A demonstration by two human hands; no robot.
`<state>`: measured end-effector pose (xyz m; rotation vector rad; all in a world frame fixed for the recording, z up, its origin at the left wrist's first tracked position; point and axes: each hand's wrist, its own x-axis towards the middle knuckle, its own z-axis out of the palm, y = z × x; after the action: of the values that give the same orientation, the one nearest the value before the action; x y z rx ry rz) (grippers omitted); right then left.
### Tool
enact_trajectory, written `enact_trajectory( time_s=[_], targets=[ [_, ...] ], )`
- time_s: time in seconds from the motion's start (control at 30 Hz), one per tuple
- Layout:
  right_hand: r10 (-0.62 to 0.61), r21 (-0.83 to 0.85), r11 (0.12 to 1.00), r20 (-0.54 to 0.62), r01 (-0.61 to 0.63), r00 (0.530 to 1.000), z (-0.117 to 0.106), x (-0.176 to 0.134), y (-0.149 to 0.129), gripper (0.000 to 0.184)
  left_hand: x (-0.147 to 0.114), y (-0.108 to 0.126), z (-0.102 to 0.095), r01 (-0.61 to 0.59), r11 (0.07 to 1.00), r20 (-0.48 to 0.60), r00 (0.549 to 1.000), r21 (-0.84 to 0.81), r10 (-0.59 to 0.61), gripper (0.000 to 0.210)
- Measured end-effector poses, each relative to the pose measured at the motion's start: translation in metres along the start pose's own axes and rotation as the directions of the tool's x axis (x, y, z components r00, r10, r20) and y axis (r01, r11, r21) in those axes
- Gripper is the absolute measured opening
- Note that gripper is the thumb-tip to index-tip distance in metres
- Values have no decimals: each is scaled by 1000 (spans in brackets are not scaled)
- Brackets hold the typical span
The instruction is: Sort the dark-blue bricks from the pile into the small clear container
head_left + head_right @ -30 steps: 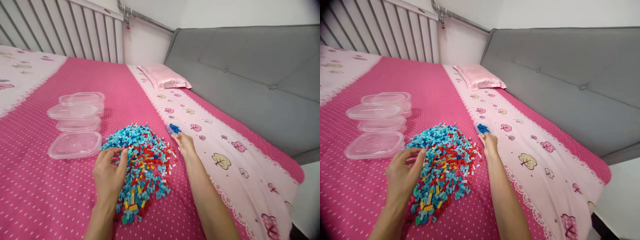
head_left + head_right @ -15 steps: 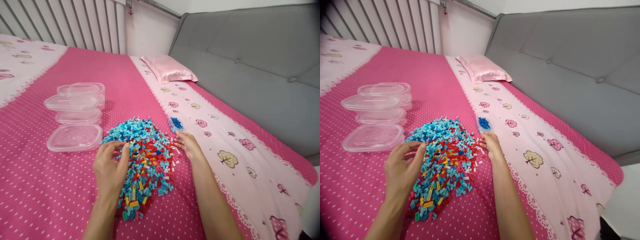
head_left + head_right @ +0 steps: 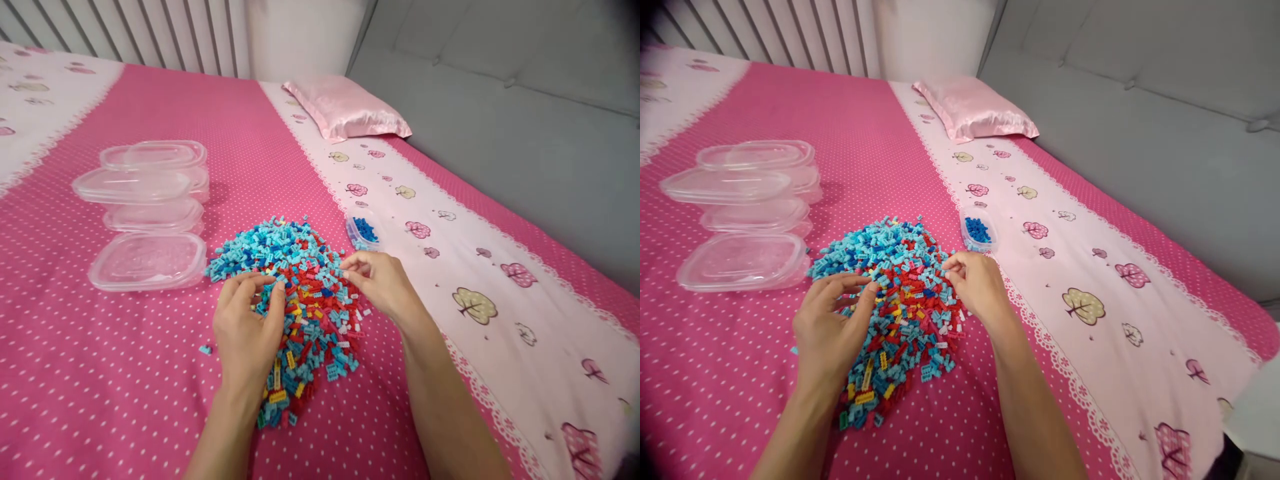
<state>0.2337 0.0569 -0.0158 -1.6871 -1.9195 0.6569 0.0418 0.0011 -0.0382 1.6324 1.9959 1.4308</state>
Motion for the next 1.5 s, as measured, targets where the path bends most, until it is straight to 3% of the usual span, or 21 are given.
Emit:
enact_trajectory(
  time_s=[0.2,0.47,0.8,0.9,0.97,1.03,1.1,1.2,1.27,1.5],
  targets=[
    [-17,-33,999,216,25,976,3,-11,-16,15,0,-1,3,2,1000,-5,1000,7,-2,19],
    [-1,-253,966,195,52,981,15,-12,-26,23,-1,0,2,8,1000,6,1000,11,-8,19],
    [11,-298,954,165,39,986,21,-15,-28,18,-1,2,1,52,998,42,998,-18,-51,20],
    [-1,-329,942,192,65,981,21,-16,-29,16,-1,1,2,90,993,59,995,-79,-86,20],
    [10,-332,941,211,62,977,19,-16,-30,17,-1,1,4,184,964,92,981,-192,-169,23],
    [28,-318,947,211,42,977,15,-15,-30,16,-1,3,4,335,868,153,942,-365,-299,26],
    [30,-287,957,197,29,980,10,-15,-28,16,1,6,3,465,686,244,884,-560,-400,29],
    [13,-221,975,174,26,985,2,-13,-23,15,5,14,-2,587,346,444,796,-731,-411,31],
    [-6,-175,984,170,36,985,-3,-13,-21,15,7,19,-6,647,190,551,741,-738,-384,34],
    [-32,-116,992,120,46,992,-10,-13,-17,32,9,21,-8,708,43,647,666,-704,-372,44]
  ],
)
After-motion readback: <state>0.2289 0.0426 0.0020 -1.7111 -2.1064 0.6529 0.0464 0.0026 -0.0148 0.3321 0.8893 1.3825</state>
